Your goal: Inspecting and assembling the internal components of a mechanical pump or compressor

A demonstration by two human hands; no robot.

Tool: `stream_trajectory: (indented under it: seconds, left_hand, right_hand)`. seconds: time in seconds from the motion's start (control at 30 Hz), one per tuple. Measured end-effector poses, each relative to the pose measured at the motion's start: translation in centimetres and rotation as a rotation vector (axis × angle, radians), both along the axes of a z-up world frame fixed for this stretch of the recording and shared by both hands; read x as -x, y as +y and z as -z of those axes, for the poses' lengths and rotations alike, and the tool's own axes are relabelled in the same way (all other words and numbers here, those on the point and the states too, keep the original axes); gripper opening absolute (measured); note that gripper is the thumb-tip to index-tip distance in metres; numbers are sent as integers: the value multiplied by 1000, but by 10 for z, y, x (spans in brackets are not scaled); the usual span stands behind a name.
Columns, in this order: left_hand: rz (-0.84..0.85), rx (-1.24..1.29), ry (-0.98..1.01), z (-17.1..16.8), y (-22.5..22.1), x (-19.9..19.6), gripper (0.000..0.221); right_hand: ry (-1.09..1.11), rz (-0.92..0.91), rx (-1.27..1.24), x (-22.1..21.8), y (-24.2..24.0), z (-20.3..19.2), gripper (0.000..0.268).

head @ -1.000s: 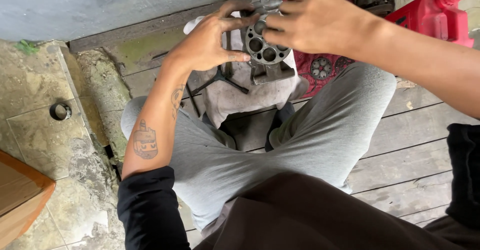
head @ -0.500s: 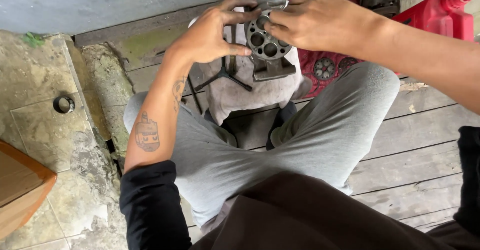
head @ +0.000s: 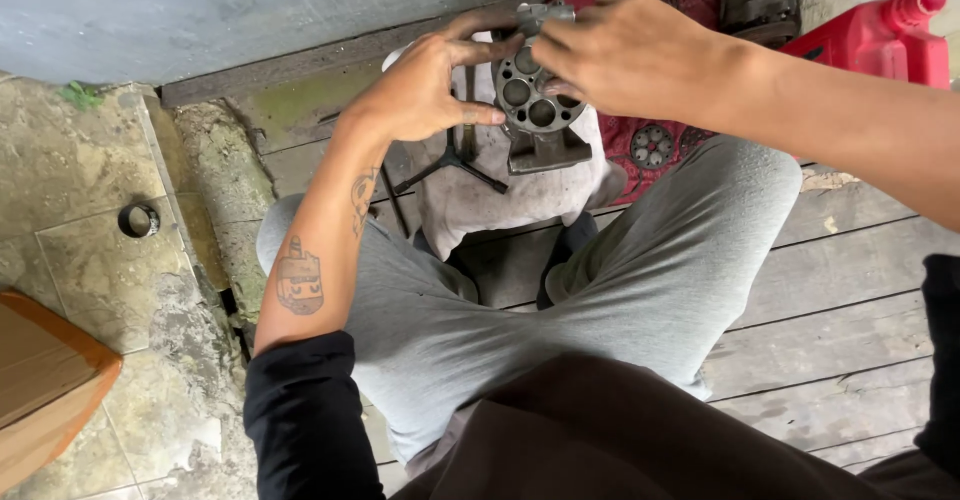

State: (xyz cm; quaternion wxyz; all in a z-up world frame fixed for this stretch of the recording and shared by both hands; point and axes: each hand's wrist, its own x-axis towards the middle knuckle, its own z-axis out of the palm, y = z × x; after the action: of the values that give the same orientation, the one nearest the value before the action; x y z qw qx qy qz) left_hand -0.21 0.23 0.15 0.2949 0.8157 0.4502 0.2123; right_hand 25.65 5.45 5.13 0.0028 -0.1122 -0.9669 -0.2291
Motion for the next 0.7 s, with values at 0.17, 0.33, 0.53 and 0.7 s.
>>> stream_trajectory:
  seconds: [0.17, 0.33, 0.53, 0.7]
  left_hand:
    - [7, -7, -9, -3, -3, -2, 77]
    - [-6, -3, 15, 0, -3, -2, 75]
    - [5, -24, 57, -1, -3, -8, 75]
    - [-20, 25, 72, -1, -3, -3, 77]
  right_hand:
    - [-183, -153, -416, -1, -5, -21, 17]
    - [-219, -174, -405, 3, -2, -19, 5]
    - [-177, 542, 493, 21, -6, -1, 75]
    - [-102, 23, 43, 0, -7, -17, 24]
